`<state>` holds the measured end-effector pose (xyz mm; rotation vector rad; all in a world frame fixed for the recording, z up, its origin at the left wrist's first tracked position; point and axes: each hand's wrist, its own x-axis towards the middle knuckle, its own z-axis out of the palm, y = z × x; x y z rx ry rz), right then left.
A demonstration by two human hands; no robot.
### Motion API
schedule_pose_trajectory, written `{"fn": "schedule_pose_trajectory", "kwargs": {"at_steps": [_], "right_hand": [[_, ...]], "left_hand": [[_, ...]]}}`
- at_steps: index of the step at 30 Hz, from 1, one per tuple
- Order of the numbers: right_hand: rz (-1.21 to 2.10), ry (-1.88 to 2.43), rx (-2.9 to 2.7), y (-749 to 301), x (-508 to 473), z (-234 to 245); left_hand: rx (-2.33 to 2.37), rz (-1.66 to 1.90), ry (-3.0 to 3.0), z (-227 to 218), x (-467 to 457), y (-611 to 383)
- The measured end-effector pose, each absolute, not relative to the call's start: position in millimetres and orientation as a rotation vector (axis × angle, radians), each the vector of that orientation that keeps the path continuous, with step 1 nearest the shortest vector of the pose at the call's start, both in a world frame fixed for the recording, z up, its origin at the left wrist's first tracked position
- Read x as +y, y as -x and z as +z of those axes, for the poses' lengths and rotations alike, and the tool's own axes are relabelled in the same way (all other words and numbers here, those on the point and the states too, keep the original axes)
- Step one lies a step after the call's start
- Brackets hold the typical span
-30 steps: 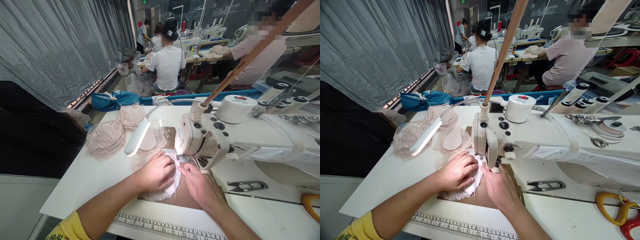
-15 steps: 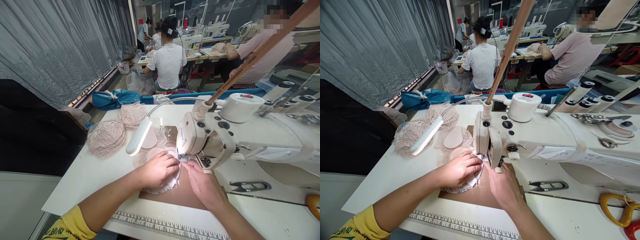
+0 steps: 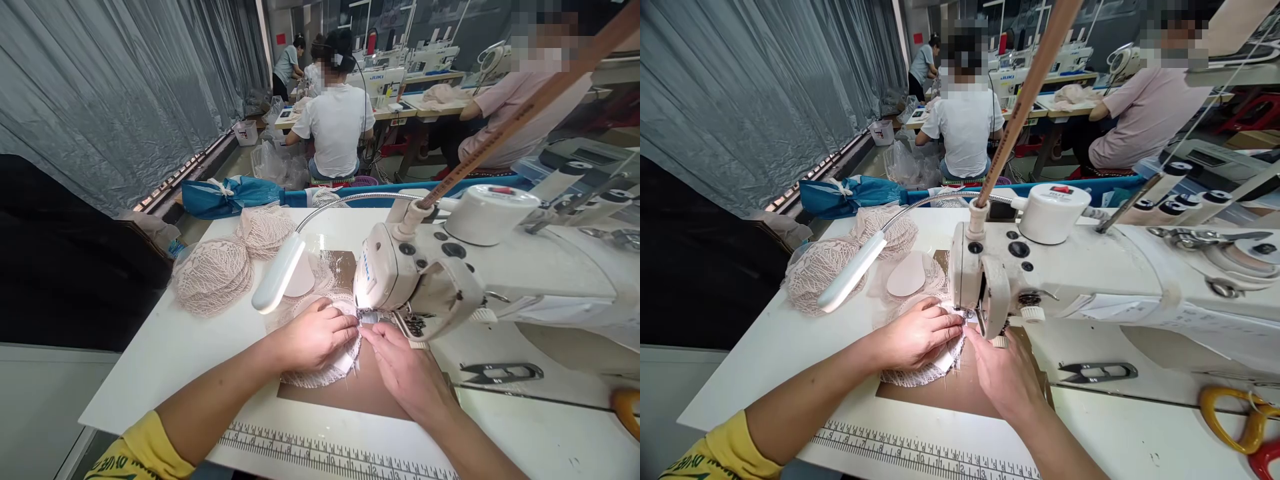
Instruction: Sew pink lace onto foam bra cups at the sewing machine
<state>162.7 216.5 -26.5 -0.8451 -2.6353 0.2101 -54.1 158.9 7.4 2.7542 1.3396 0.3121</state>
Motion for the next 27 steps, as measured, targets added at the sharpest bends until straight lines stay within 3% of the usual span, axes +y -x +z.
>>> {"fn": "schedule_pose_trajectory", "kwargs": {"at_steps": [15, 27], "right_hand": [[-0.093, 0.880, -2.625, -157, 215, -38], [-0.073, 0.924, -2.639, -158, 215, -38]], "left_hand": [[1.472, 0.345, -2.673, 2, 156, 48], [1.473, 0.351, -2.678, -1, 158, 50]]}}
